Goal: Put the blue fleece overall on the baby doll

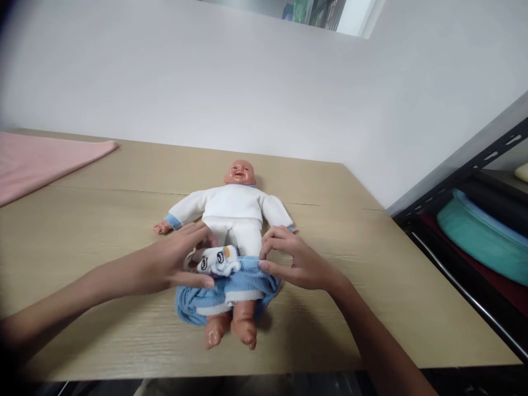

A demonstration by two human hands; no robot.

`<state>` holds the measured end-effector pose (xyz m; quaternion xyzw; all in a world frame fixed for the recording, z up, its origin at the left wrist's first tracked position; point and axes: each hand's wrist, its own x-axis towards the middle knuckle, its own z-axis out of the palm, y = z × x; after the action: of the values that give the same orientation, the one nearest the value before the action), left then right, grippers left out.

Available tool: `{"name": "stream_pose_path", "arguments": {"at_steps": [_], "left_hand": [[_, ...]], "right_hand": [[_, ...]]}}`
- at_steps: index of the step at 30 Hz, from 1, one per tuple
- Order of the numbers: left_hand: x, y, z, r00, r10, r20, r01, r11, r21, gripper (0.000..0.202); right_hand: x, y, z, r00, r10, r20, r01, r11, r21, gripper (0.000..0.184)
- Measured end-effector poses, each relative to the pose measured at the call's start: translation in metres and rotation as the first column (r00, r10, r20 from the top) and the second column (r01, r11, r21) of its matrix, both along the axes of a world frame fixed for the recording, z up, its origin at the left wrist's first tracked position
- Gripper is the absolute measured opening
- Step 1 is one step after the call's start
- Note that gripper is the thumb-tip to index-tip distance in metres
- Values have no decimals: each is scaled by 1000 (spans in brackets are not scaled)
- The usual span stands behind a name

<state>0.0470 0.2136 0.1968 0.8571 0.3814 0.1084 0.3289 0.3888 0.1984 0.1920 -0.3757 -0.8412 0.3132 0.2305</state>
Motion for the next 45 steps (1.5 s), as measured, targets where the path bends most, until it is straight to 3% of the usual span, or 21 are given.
{"name": "stream_pose_path", "arguments": {"at_steps": [3,7,9,11,14,16,19,23,28,29,33,36,41,45], "left_hand": [[-16,2,0,999,-39,-27,36,996,-84,57],[-29,6,-8,992,-112,59,120,978,-171,38],[-34,8,-20,982,-128,141,151,974,-168,38],[-36,7,-34,973,-91,211,107,992,-65,42],[-33,3,-56,962,13,272,-65,981,183,44],[-27,2,-68,941,46,336,-136,959,249,37],[-17,10,-82,883,135,450,-231,959,166,27],[-2,36,-92,787,353,505,-408,913,-2,25],[11,57,-97,645,496,581,-453,861,-232,37],[12,57,-97,642,495,586,-467,858,-213,36],[10,50,-93,707,395,586,-534,842,76,25],[13,57,-90,703,407,583,-504,864,5,23],[23,79,-91,596,557,579,-537,812,-229,38],[16,71,-93,618,527,584,-483,840,-247,39]], "right_hand": [[-2,13,-9,993,-20,-120,8,995,-97,28],[-8,31,-35,942,-207,-263,128,949,-289,38],[-11,37,-47,940,-200,-278,97,934,-344,43],[-12,40,-53,951,-164,-261,63,933,-355,45],[-12,39,-57,966,-142,-215,85,964,-251,39],[-15,38,-59,959,-153,-237,130,985,-110,33],[-24,39,-68,912,-202,-358,206,978,-27,28],[-41,53,-83,830,-372,-416,358,927,-114,27],[-53,69,-83,757,-477,-446,480,870,-116,28],[-53,69,-81,761,-479,-439,504,861,-65,28],[-51,65,-75,793,-461,-399,550,823,144,22],[-52,72,-78,784,-472,-403,539,840,63,22],[-56,99,-91,689,-563,-457,549,816,-178,34],[-43,98,-97,702,-572,-425,456,819,-349,34]]}}
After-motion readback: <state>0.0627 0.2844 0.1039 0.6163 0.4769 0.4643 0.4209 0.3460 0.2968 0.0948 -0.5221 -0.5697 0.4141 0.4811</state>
